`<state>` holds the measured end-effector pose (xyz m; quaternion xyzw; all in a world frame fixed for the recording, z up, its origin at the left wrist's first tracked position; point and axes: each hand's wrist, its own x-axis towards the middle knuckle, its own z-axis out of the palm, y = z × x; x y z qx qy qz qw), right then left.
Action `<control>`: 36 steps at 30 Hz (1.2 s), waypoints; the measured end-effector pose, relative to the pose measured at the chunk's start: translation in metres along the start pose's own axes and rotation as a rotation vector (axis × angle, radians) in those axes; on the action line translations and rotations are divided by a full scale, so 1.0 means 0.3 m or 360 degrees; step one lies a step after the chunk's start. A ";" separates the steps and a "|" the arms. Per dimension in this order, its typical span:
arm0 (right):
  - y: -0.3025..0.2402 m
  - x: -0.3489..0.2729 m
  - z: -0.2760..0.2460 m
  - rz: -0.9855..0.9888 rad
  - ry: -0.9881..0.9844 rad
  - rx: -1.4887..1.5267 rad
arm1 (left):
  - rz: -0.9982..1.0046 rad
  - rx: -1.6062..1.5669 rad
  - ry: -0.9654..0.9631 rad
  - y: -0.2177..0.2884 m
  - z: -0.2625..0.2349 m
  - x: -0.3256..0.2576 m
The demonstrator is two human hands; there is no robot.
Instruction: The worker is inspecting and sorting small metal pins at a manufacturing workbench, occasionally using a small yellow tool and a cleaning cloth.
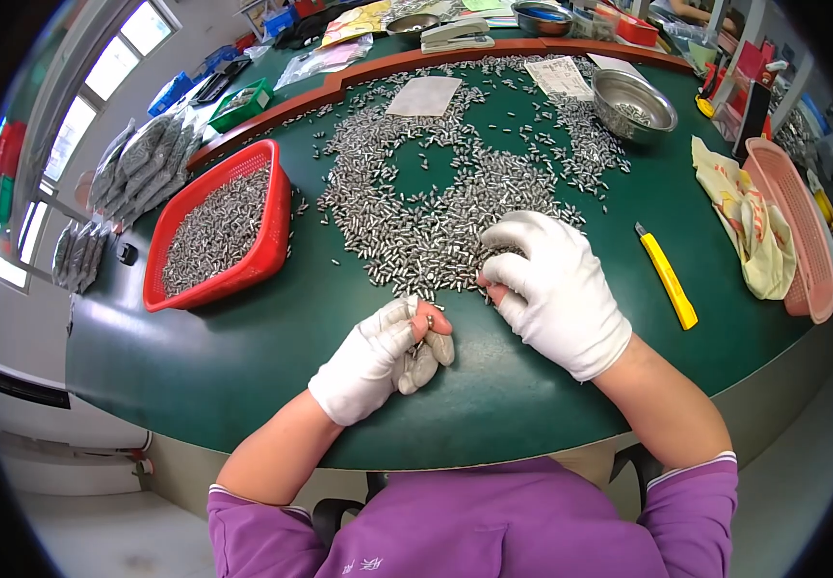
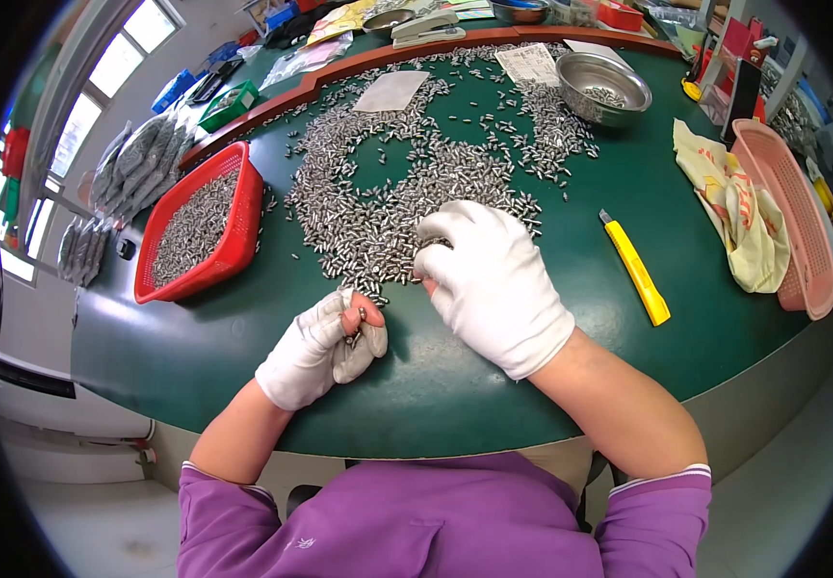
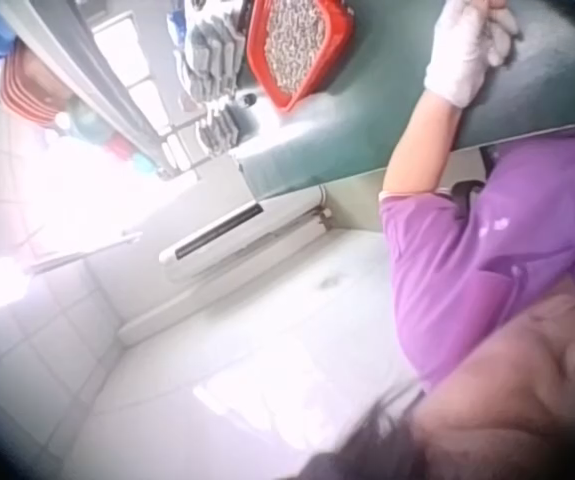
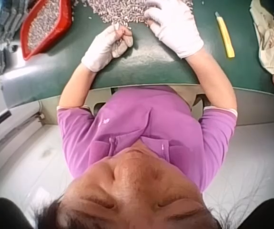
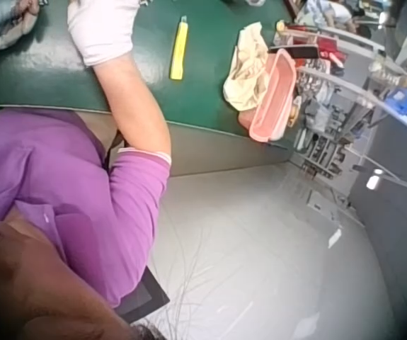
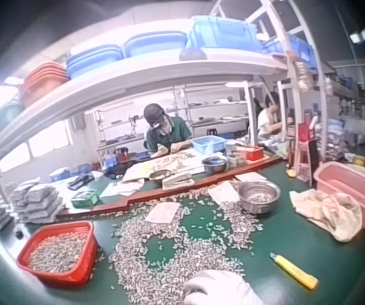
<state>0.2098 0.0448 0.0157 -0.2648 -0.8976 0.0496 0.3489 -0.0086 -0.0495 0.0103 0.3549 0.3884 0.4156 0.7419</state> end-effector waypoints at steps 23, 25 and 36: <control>-0.020 -0.005 0.038 -0.0094 -0.0179 0.0137 | 0.0004 -0.0033 -0.0051 -0.011 -0.009 -0.003; -0.036 0.008 0.034 -0.0234 0.0069 0.0366 | -0.0035 0.0023 -0.0033 -0.007 0.004 -0.002; -0.046 -0.006 0.047 -0.0213 0.0032 0.0680 | -0.0110 0.0027 0.0013 -0.005 0.008 -0.005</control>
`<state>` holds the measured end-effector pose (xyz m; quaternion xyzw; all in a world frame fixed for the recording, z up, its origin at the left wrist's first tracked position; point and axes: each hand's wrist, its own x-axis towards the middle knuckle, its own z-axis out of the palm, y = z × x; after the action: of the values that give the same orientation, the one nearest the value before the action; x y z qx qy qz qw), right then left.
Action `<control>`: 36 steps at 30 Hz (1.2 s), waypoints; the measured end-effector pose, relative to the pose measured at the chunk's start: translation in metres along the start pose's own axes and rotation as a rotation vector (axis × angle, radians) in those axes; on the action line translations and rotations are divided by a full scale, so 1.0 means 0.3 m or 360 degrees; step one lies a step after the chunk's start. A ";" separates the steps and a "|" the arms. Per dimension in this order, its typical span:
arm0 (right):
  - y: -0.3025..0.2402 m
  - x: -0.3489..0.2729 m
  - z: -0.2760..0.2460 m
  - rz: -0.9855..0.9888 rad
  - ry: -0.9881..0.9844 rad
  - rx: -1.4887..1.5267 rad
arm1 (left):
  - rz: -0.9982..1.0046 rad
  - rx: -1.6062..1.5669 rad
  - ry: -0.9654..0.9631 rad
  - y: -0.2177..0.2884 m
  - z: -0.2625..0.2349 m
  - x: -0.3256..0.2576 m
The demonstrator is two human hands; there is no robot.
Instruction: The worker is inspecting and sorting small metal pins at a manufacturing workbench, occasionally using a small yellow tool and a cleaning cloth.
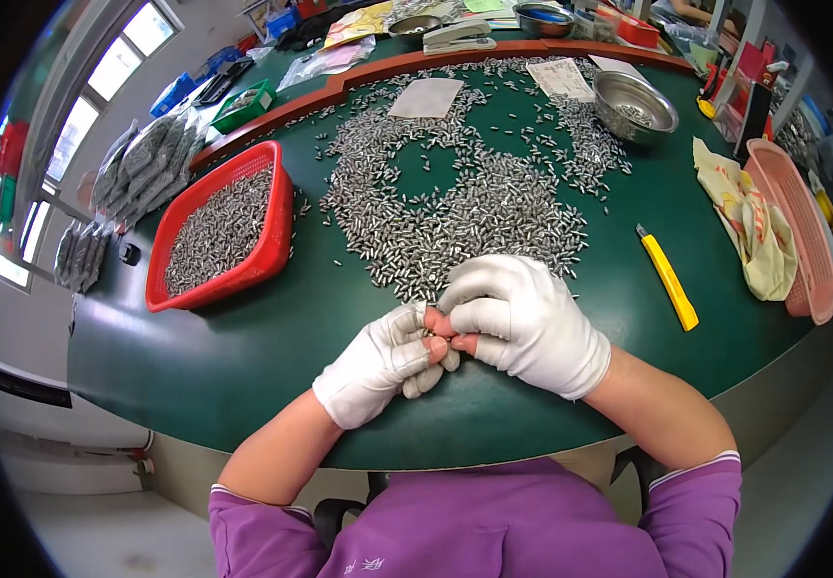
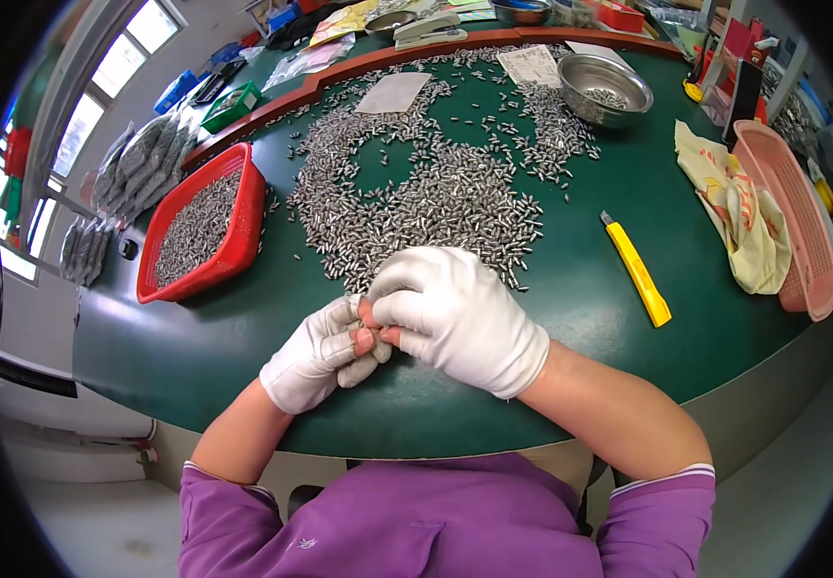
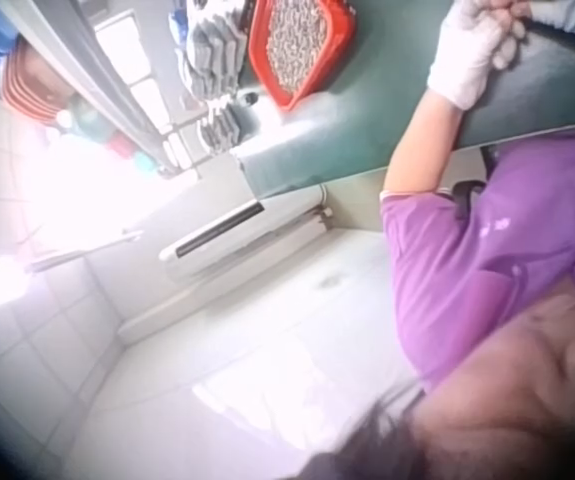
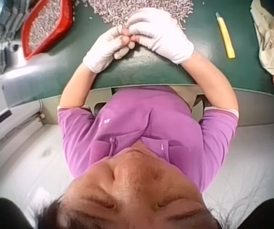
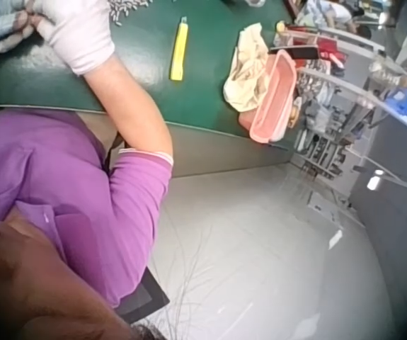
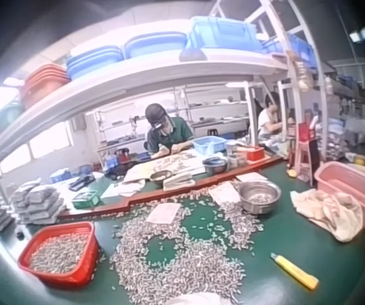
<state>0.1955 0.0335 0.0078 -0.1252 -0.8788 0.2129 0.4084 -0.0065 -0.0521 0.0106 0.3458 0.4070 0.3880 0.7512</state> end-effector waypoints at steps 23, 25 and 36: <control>-0.006 -0.001 -0.029 0.0071 -0.0029 -0.0352 | 0.0056 0.0007 0.0109 -0.008 0.013 -0.004; 0.002 -0.005 -0.036 0.0165 -0.0013 -0.0521 | 0.0083 -0.0017 0.0083 -0.013 0.003 -0.005; 0.033 -0.014 -0.002 0.0067 -0.0203 -0.0658 | 0.0135 -0.0089 0.0029 -0.010 -0.003 -0.001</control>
<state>0.1991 0.0407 0.0007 -0.2110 -0.9250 0.0440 0.3130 -0.0066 -0.0534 0.0078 0.3382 0.3878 0.4339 0.7396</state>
